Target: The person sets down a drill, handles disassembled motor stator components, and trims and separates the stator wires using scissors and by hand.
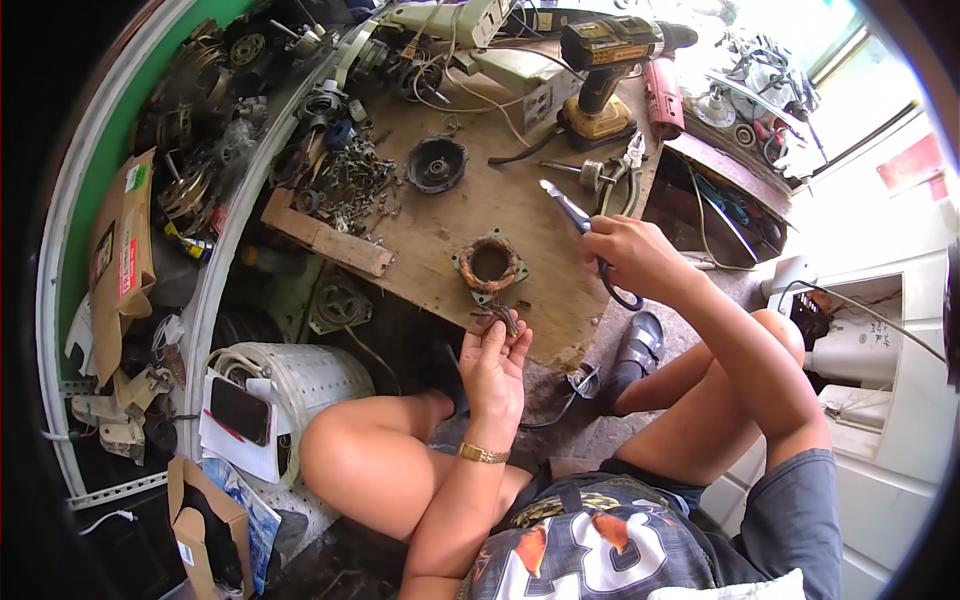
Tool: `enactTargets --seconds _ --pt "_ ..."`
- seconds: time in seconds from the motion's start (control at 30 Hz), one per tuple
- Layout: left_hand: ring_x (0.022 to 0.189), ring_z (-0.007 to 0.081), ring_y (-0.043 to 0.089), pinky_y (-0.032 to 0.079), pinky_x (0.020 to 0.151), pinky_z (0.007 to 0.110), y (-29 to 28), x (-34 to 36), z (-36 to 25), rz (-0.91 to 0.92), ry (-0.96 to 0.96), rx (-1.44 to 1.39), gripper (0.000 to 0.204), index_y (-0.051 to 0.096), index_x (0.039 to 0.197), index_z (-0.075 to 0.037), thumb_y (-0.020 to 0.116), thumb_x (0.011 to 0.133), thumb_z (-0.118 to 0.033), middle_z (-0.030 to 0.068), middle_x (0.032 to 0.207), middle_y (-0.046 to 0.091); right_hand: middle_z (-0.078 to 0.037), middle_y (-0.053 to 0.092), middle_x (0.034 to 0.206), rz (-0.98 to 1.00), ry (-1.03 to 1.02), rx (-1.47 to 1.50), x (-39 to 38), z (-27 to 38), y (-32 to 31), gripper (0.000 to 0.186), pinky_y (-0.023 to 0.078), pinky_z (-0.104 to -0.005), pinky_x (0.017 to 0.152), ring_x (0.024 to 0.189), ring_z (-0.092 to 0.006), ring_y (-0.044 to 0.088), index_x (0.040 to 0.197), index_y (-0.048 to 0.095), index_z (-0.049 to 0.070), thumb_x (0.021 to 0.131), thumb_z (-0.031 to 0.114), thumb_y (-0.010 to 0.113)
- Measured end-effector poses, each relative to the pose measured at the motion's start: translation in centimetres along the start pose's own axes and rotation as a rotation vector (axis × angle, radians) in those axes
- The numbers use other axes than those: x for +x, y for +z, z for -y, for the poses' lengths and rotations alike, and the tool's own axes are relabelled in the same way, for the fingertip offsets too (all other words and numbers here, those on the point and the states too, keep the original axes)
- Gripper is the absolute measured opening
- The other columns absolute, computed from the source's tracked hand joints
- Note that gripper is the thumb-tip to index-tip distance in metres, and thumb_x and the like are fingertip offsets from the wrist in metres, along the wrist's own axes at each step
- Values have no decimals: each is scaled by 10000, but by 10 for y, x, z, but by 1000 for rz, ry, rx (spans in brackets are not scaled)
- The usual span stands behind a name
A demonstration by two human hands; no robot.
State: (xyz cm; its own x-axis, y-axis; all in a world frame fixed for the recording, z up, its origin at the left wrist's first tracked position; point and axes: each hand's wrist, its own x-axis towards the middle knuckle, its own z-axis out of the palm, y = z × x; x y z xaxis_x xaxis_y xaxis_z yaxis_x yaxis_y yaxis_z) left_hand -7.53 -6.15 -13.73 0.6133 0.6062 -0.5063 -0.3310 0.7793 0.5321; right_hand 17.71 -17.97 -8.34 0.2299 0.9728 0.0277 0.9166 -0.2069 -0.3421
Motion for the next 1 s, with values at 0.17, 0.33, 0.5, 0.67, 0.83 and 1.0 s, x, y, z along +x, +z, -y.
enactTargets --seconds 0.17,0.33,0.5,0.67,0.83,1.0 --pt "996 196 731 645 929 368 -10 1 -5 10 44 18 202 612 1175 -105 668 1003 -16 82 1120 733 -103 621 986 50 -21 51 9 24 -9 362 548 -480 854 1049 -352 642 1076 692 107 728 62 778" --pt "984 183 733 651 913 352 -10 -1 -8 32 42 30 234 599 1181 -107 677 990 2 73 1095 727 -90 703 850 -174 173 455 -6 80 14 206 532 -410 676 724 -275 682 1000 757 78 872 235 793" --pt "984 179 731 652 906 349 -11 3 -2 77 47 47 261 585 1182 -108 687 978 18 64 1083 723 -103 736 788 -52 339 595 -1 103 44 347 547 -423 664 730 -302 721 1020 788 80 859 387 780" --pt "986 183 719 656 891 357 -6 -1 -7 22 42 50 298 552 1192 -93 682 968 55 76 1099 713 -131 736 793 -96 420 599 4 95 50 250 558 -443 683 736 -336 721 1014 778 73 853 259 733" --pt "992 187 716 650 903 359 -5 -5 -7 -3 149 204 331 554 1245 -88 690 970 34 73 1105 703 -109 735 795 -249 346 522 5 91 52 213 534 -396 670 716 -289 709 999 755 58 875 232 762" --pt "988 176 700 648 910 355 -4 -3 -10 24 143 193 378 530 1330 -66 646 989 47 66 1093 671 -109 724 779 -203 331 549 9 103 50 237 525 -417 671 719 -299 705 1030 743 63 877 242 768"
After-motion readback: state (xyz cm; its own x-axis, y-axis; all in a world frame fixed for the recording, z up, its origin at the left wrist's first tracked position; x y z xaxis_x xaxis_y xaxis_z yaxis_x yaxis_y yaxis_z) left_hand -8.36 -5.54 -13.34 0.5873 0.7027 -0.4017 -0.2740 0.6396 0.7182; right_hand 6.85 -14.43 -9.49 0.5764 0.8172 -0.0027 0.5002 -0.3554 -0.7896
